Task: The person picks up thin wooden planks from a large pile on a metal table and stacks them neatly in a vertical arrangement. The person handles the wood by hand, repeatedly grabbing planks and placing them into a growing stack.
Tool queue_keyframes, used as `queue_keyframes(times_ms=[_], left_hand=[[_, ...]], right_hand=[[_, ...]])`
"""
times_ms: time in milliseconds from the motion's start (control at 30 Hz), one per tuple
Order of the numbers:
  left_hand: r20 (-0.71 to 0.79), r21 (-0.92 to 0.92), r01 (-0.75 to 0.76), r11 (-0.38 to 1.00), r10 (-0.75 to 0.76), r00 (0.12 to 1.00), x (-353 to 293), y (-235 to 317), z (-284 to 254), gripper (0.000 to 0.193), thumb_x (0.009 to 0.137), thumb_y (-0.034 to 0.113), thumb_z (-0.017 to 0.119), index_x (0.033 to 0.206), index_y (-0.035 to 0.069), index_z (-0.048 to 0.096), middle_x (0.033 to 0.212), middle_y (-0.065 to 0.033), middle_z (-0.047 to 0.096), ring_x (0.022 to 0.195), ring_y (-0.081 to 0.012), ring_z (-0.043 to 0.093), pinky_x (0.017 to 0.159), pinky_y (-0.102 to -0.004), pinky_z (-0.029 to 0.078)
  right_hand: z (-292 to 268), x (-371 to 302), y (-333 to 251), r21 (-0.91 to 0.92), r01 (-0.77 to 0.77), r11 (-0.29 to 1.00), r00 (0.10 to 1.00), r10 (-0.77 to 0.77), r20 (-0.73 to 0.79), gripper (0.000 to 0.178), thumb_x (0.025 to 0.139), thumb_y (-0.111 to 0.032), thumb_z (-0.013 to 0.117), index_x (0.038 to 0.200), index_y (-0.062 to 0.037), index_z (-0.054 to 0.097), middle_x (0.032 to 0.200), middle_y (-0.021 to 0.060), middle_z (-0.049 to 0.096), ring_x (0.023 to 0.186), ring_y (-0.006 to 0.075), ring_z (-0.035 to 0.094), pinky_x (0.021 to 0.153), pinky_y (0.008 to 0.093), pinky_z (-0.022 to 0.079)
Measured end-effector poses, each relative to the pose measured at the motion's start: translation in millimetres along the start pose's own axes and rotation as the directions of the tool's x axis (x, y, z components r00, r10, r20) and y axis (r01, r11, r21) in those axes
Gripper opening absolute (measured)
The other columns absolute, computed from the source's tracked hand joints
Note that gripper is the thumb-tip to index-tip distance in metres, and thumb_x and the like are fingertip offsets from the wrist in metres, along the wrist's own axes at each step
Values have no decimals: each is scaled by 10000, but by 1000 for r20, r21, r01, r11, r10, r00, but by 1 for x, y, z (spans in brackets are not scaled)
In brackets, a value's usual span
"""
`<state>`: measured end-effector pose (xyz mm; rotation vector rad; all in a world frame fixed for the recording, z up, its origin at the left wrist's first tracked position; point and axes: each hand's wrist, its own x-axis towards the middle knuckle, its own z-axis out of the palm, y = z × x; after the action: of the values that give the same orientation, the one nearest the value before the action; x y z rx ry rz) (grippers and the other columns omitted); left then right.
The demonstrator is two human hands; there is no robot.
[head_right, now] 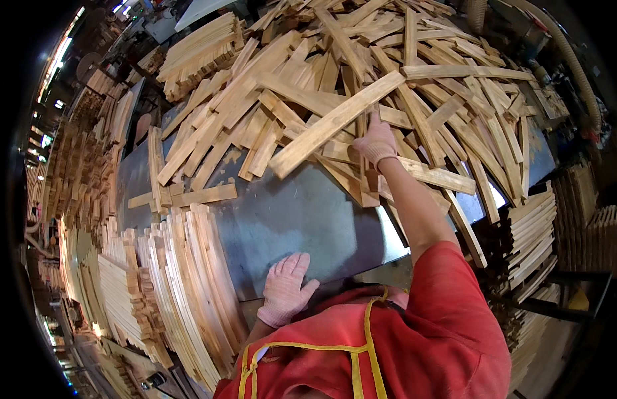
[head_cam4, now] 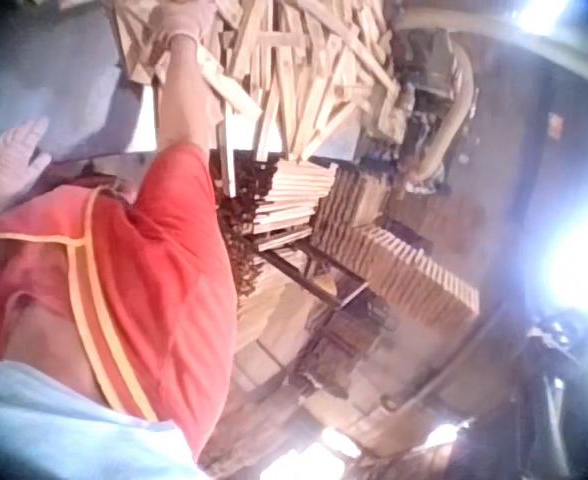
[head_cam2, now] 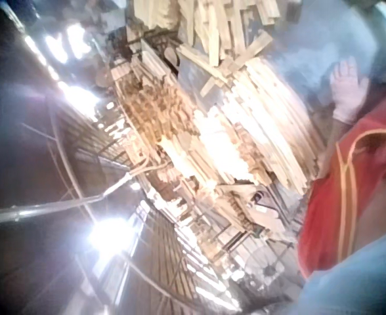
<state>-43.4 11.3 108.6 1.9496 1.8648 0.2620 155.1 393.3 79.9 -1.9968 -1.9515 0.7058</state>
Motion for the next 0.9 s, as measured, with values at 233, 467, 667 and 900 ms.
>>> queue_keyframes(times_ms=[233, 467, 667, 900], left_hand=[[-12, -794, 189, 577, -326, 945, 3, -58, 52, 643, 1028, 364, 680, 1548, 18, 530, 1449, -169, 636, 1309, -307, 605, 1137, -383, 463], [262, -909, 106, -403, -355, 897, 5, -102, 79, 438, 1027, 314, 735, 1365, 58, 624, 1252, -105, 711, 1131, -213, 695, 1013, -402, 571], [374, -809, 164, -564, -279, 885, -57, -170, 98, 398, 960, 216, 780, 1278, 5, 669, 1131, -168, 763, 991, -309, 769, 838, -483, 661], [191, -773, -35, -634, -285, 939, -116, -155, 21, 523, 876, 261, 790, 1280, -37, 643, 1116, -183, 746, 924, -301, 745, 808, -452, 646]], right_hand=[[26, -205, 7, 714, 135, 687, 944, -309, 118, 1017, 788, -204, 838, 1657, -27, 340, 1453, 263, 627, 1376, 342, 595, 1152, 403, 476], [143, -324, 12, 657, -191, 730, 639, -415, 647, 754, 832, -251, 817, 1491, -5, 544, 1351, 171, 692, 1290, 295, 638, 1109, 407, 493], [156, -298, -26, 630, -776, -39, 565, -488, 666, 515, 810, -79, 729, 1315, -39, 636, 1234, 92, 737, 1203, 285, 691, 1067, 456, 563], [157, -245, -39, 817, -577, -15, 799, -220, 560, 387, 882, -142, 793, 1236, -36, 677, 1218, 126, 733, 1165, 309, 694, 1081, 448, 553]])
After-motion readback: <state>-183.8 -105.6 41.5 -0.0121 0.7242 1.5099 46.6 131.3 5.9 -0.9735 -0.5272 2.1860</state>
